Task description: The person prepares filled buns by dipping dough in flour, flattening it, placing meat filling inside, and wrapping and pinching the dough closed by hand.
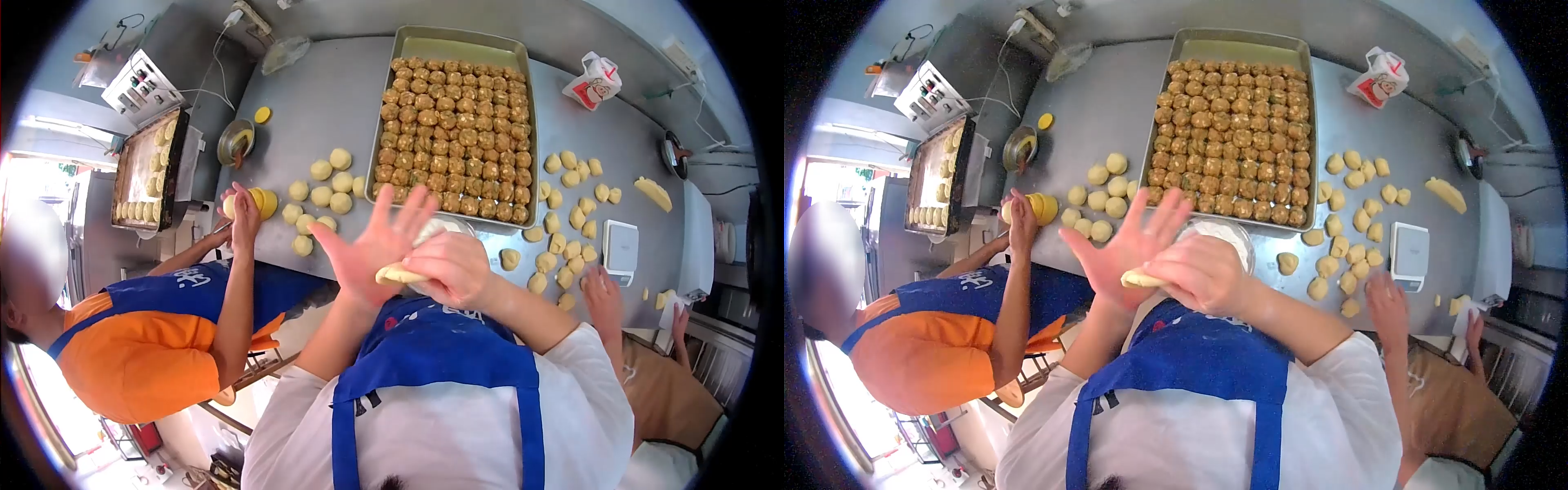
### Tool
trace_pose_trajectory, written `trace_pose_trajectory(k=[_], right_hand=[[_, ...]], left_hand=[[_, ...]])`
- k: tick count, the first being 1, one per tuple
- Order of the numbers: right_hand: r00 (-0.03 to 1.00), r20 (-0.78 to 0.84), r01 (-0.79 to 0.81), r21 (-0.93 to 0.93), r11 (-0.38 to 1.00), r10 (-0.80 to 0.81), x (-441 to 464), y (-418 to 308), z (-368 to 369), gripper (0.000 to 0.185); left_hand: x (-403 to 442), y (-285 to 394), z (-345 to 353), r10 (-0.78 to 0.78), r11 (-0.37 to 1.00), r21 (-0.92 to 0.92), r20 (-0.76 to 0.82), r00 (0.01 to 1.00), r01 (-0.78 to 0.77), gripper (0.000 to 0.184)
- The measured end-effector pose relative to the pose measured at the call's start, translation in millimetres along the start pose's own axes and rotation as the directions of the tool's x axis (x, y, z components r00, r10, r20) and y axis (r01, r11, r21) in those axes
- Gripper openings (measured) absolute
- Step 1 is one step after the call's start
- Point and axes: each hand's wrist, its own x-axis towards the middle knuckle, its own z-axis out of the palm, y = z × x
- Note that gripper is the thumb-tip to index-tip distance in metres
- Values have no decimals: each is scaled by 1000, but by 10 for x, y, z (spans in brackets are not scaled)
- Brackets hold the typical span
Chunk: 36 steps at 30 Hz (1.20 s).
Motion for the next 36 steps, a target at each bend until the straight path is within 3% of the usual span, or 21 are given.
trace_pose_trajectory(k=[1, 2, 3, 4, 5, 7, 8, 10, 12, 14, 17, 20, 23, 25, 26, 28, 29, 30, 32, 34, 36], right_hand=[[985, 71, -153, -20, 988, 155, 48, 6, -54, 24], [942, 138, -301, -51, 952, 305, 78, 30, -88, 27], [892, 64, -437, -122, 891, 447, 78, 161, -4, 21], [787, 183, -581, -98, 808, 589, 67, 360, -34, 18], [647, 300, -711, -93, 697, 701, 28, 607, -98, 16], [722, 45, -665, -231, 710, 691, -192, 1359, -151, 18], [775, -51, -581, -451, 677, 630, -260, 1730, -231, 24], [792, -20, -386, -790, 476, 610, -604, 2323, -307, 35], [821, 40, -241, -879, 410, 570, -697, 2461, -334, 39], [821, 21, -266, -870, 415, 571, -768, 2440, -243, 43], [821, -5, -314, -839, 444, 571, -770, 2389, -164, 47], [845, 22, -305, -800, 516, 535, -742, 2471, -220, 44], [800, 54, -345, -773, 532, 598, -625, 2544, -295, 39], [801, 24, -411, -704, 579, 598, -376, 2404, -325, 36], [806, 28, -402, -706, 583, 591, -275, 2278, -314, 36], [814, -3, -527, -425, 736, 582, -132, 1818, -250, 34], [844, -11, -500, -381, 778, 536, -100, 1558, -203, 35], [869, -21, -472, -335, 815, 495, -93, 1278, -154, 35], [909, 85, -365, -309, 878, 408, -125, 851, -119, 39], [889, 248, -283, -360, 889, 384, -113, 594, -111, 51], [874, 182, -394, -276, 877, 450, -141, 463, -99, 56]], left_hand=[[62, 18, -94, 73, 990, -108, -157, 985, -90, 120], [67, -8, -282, 76, 989, -111, -162, 984, -94, 120], [63, -46, -544, 7, 983, -181, -166, 986, -37, 106], [77, -72, -772, -65, 968, -248, -161, 985, 23, 93], [96, -115, -955, -68, 969, -247, -164, 984, 26, 93], [102, -211, -1184, -108, 991, 12, -495, 862, 131, 62], [95, -207, -1158, -101, 992, 12, -501, 860, 124, 62], [83, -187, -1048, -217, 976, -125, -554, 804, 177, 45], [41, -162, -1004, -239, 971, -129, -569, 787, 202, 44], [4, -147, -1031, -256, 966, -129, -578, 775, 223, 43], [-74, -165, -1309, -98, 987, 17, -718, 689, 157, 40], [-114, -119, -1420, -98, 995, -66, -636, 765, 73, 37], [-20, -87, -1220, -194, 980, -75, -557, 807, 183, 35], [7, -150, -1119, 45, 954, 260, -618, 785, 151, 35], [38, -151, -1086, 49, 955, 260, -613, 789, 142, 35], [137, -141, -1036, 166, 917, 386, -591, 789, 96, 37], [185, -148, -990, 194, 893, 439, -574, 796, 99, 38], [232, -136, -1006, 193, 897, 431, -579, 793, 97, 38], [277, -153, -1052, 3, 976, 194, -469, 883, 100, 41], [213, -143, -912, -78, 968, 182, -430, 899, 171, 43], [127, -133, -877, -143, 920, 319, -261, 955, 225, 43]])
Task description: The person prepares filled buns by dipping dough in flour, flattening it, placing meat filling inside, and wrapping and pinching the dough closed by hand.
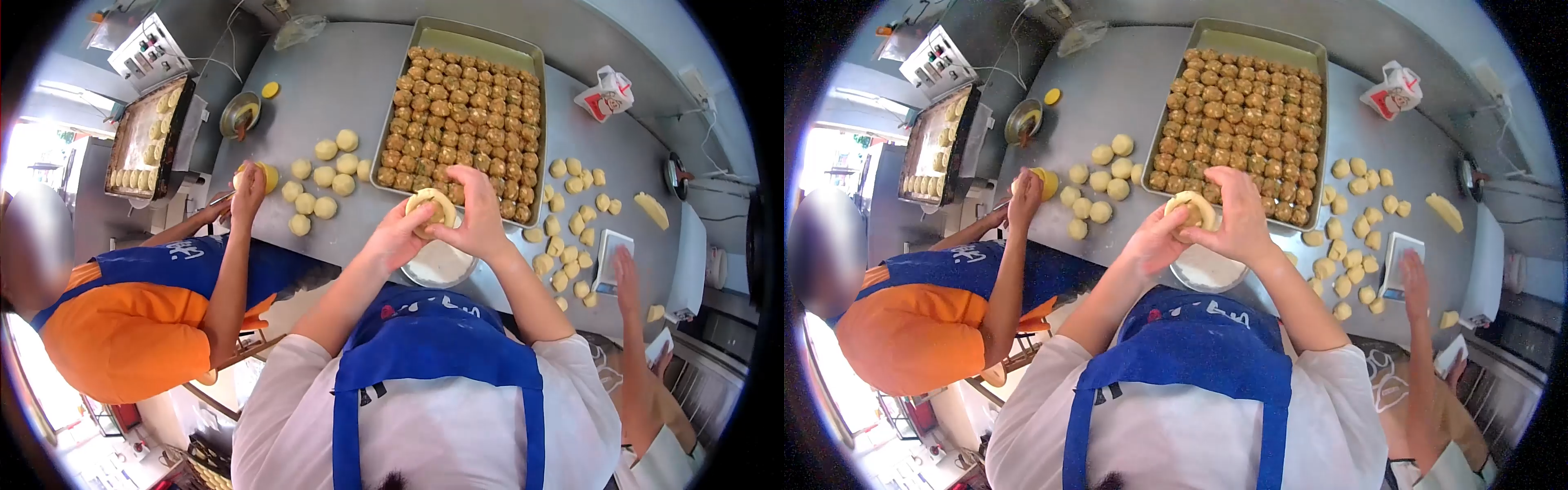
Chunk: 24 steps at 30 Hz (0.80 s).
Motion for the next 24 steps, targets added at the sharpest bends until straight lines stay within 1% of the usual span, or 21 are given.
trace_pose_trajectory(k=[1, 2, 3, 4, 5, 6, 7, 8, 9, 10, 12, 13, 14, 15, 16, 17, 18, 20, 21, 22, 24], right_hand=[[996, -43, -72, 117, 990, 78, -36, -38, -6, 61], [995, -50, -77, 109, 991, 82, -83, -64, -11, 61], [965, 173, -250, 362, 898, 199, -135, -75, -6, 61], [882, 408, -441, 542, 715, 234, -183, -68, 13, 62], [974, 214, -163, 450, 878, 72, -232, 42, 115, 59], [976, 209, -149, 447, 882, 59, -274, 30, 175, 59], [990, 4, -134, 331, 934, 141, -343, -55, 250, 61], [958, -207, -152, 215, 965, 197, -410, -157, 325, 62], [950, -271, -99, 214, 972, 157, -386, -321, 310, 62], [949, -271, -100, 220, 970, 159, -382, -345, 233, 62], [996, 73, -85, 441, 893, 59, -357, -272, 19, 60], [976, 162, -204, 460, 864, 144, -342, -288, -43, 58], [976, 160, -208, 459, 864, 151, -317, -251, -34, 58], [998, 55, -28, 385, 922, 7, -264, -189, -2, 60], [988, -37, 156, 289, 945, -152, -237, -148, 38, 62], [983, -167, 126, 315, 941, -76, -287, -159, 114, 61], [982, -171, 129, 317, 940, -77, -269, -287, 154, 61], [904, -426, 112, 290, 950, 24, -184, -572, 197, 58], [968, -240, 134, 252, 958, -72, -211, -499, 83, 56], [969, -236, 133, 255, 958, -71, -207, -470, 19, 56], [993, 76, 73, 192, 979, -89, -177, -402, -82, 53]], left_hand=[[-53, 28, 7, -66, 995, 73, 46, 997, 62, 48], [-103, 45, 33, -73, 995, 75, 55, 996, 69, 48], [-157, 70, 95, -122, 990, 86, 73, 990, 116, 46], [-201, 84, 156, -167, 983, 98, 90, 982, 158, 44], [-224, 74, 225, -162, 983, 102, 98, 982, 152, 44], [-225, 55, 304, -127, 990, -53, 51, 991, 129, 42], [-228, 35, 351, -99, 973, -208, -5, 995, 96, 41], [-237, -8, 327, -92, 974, -206, -10, 996, 89, 41], [-245, -71, 259, -69, 981, -181, -11, 998, 66, 41], [-273, -69, 277, -48, 987, -154, -10, 999, 46, 41], [-371, -10, 320, -40, 993, -110, 44, 998, 45, 40], [-419, -25, 347, -44, 996, -70, 73, 996, 49, 39], [-467, -40, 391, -51, 998, -28, 102, 993, 55, 39], [-492, -48, 501, -17, 1000, -3, 22, 1000, 17, 39], [-456, -79, 500, -18, 1000, 1, 27, 999, 18, 39], [-403, -98, 470, 35, 994, -110, 103, 994, -24, 39], [-385, -100, 451, 93, 973, -223, 168, 981, -54, 40], [-431, -38, 481, 136, 983, -136, 95, 986, -122, 40], [-454, -10, 484, 187, 981, -51, 28, 982, -186, 40], [-495, 4, 455, 188, 981, -53, 23, 982, -187, 40], [-577, 7, 446, 76, 990, 122, -29, 997, -72, 42]])
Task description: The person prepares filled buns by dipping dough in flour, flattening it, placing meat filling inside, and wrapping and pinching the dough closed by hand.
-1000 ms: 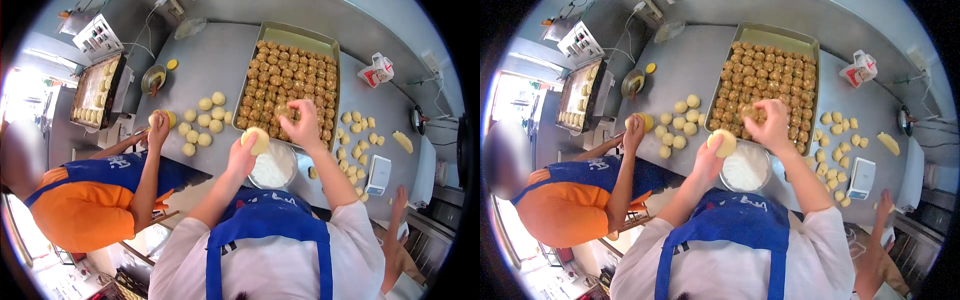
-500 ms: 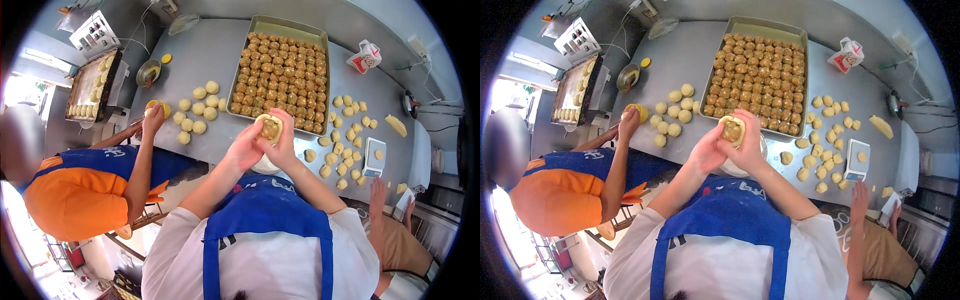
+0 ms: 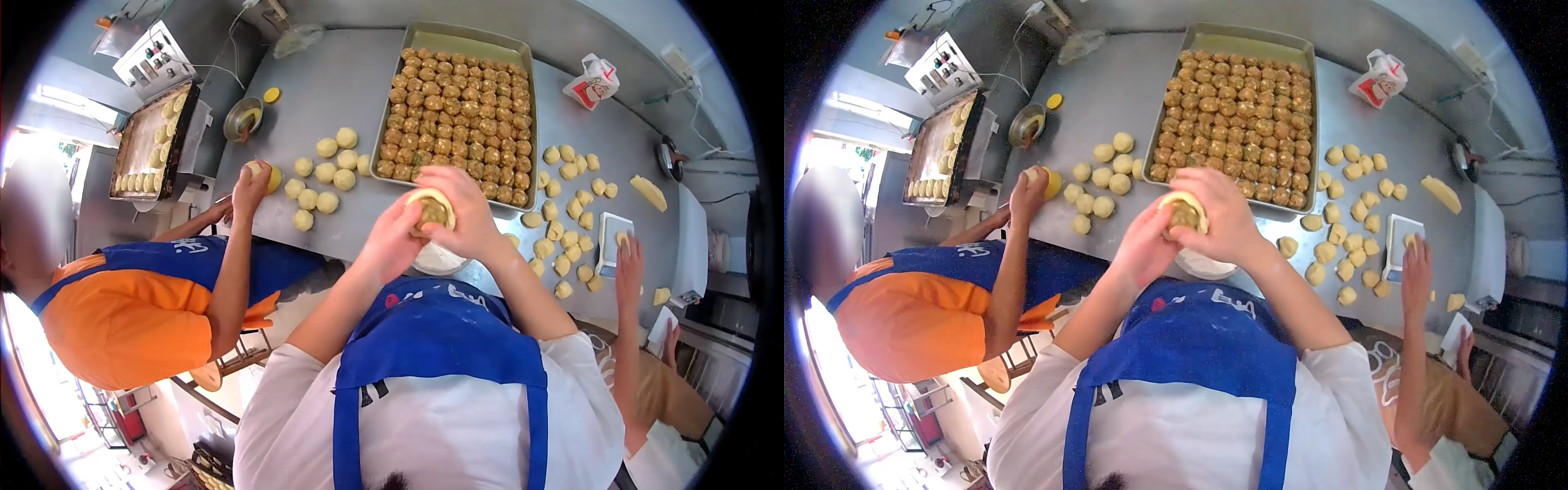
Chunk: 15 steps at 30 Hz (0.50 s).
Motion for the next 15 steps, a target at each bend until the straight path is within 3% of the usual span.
trace_pose_trajectory(k=[1, 2, 4, 5, 8, 9, 10, 12, 14, 15], right_hand=[[989, -17, 148, -60, 987, -149, 6, 50, 20, 48], [989, -16, 143, -64, 988, -144, -31, 58, 48, 48], [948, -283, 159, 21, 987, -147, -34, 78, 142, 43], [892, -451, 36, 135, 990, 29, -76, 1, 283, 40], [938, -330, 150, 110, 983, -106, 50, -108, 192, 38], [978, -204, 65, 83, 994, -47, 64, -137, 50, 34], [978, -203, 67, 85, 994, -48, 69, -141, 31, 34], [991, -91, 84, -126, 988, -96, 74, -140, -29, 29], [970, -177, 137, -181, 974, -169, 102, -163, -12, 26], [938, -319, 119, -69, 990, -135, 94, -121, 52, 27]], left_hand=[[-32, -68, 89, 1, 1000, 12, -48, 999, 0, 45], [-38, -79, 162, -4, 1000, 9, -45, 999, 4, 45], [-20, -25, 272, 106, 975, -206, 82, 991, -88, 47], [8, 2, 272, 155, 971, -210, 203, 967, -112, 48], [-12, 40, 194, 169, 984, -66, 74, 983, -165, 49], [-39, 87, 167, 181, 983, -51, 90, 979, -177, 50], [-69, 62, 167, 183, 983, -50, 88, 979, -179, 50], [-115, -3, 225, 99, 993, -73, 161, 982, -88, 50], [-79, 31, 318, 112, 993, 4, 168, 979, -114, 51], [-43, 48, 384, 142, 989, -63, 186, 972, -132, 51]])
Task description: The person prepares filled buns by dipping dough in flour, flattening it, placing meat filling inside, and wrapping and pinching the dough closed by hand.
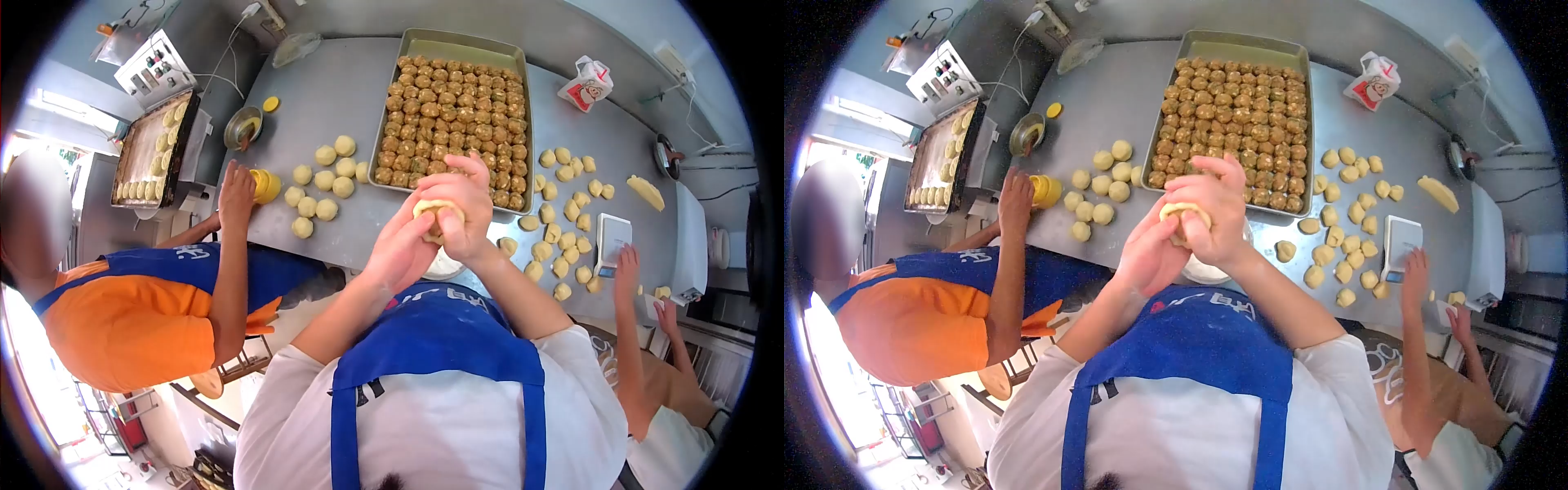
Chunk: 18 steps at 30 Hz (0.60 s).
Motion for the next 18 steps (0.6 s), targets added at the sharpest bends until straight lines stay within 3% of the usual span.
trace_pose_trajectory(k=[1, 2, 3, 5, 6, 7, 9, 11, 12, 13, 14, 15, 17, 18], right_hand=[[989, -134, -40, 111, 993, 55, -30, 8, 46, 28], [959, -260, -96, 86, 992, 116, -62, -17, 127, 30], [960, -257, -90, 90, 992, 110, -40, -58, 97, 30], [999, 24, -31, 117, 993, 29, 63, -134, -27, 31], [987, 139, -103, 128, 986, 85, 112, -159, -114, 26], [985, 142, -111, 124, 986, 94, 77, -137, -108, 26], [988, 144, 55, -17, 998, -52, 11, -77, -52, 23], [994, 69, 85, -13, 996, -84, 6, -49, 24, 21], [994, -84, -52, 181, 982, 68, -14, -50, 99, 22], [950, -197, -153, 386, 910, 243, -24, -68, 163, 22], [889, -248, -248, 444, 861, 384, -49, -135, 234, 23], [892, -245, -245, 447, 860, 381, 43, -170, 171, 23], [982, 94, -180, 247, 952, 161, 169, -202, 4, 23], [978, 84, -205, 231, 951, 191, 175, -160, -39, 21]], left_hand=[[12, -3, 32, 32, 997, -66, 12, 999, -31, 52], [7, -2, 35, 35, 997, -66, 12, 999, -34, 52], [10, 9, 26, 37, 999, 24, -16, 999, -37, 51], [6, 47, -58, 53, 992, 113, -47, 998, -47, 51], [-27, 90, -113, 4, 997, 82, -47, 999, 0, 50], [-68, 84, -133, -53, 997, 49, -46, 998, 55, 50], [-88, -40, -56, -73, 994, 71, -105, 992, 80, 49], [-33, -36, -19, 11, 990, 139, -88, 996, 1, 50], [13, 10, 110, 32, 999, 14, -88, 996, -31, 52], [17, -33, 109, 33, 999, 15, -92, 995, -32, 52], [36, -83, 65, 111, 985, 144, -101, 989, -96, 52], [54, -127, -12, 190, 950, 272, -101, 976, -157, 52], [13, -102, -202, 228, 916, 368, -147, 962, -161, 51], [-18, -36, -198, 171, 946, 294, -105, 980, -134, 51]])
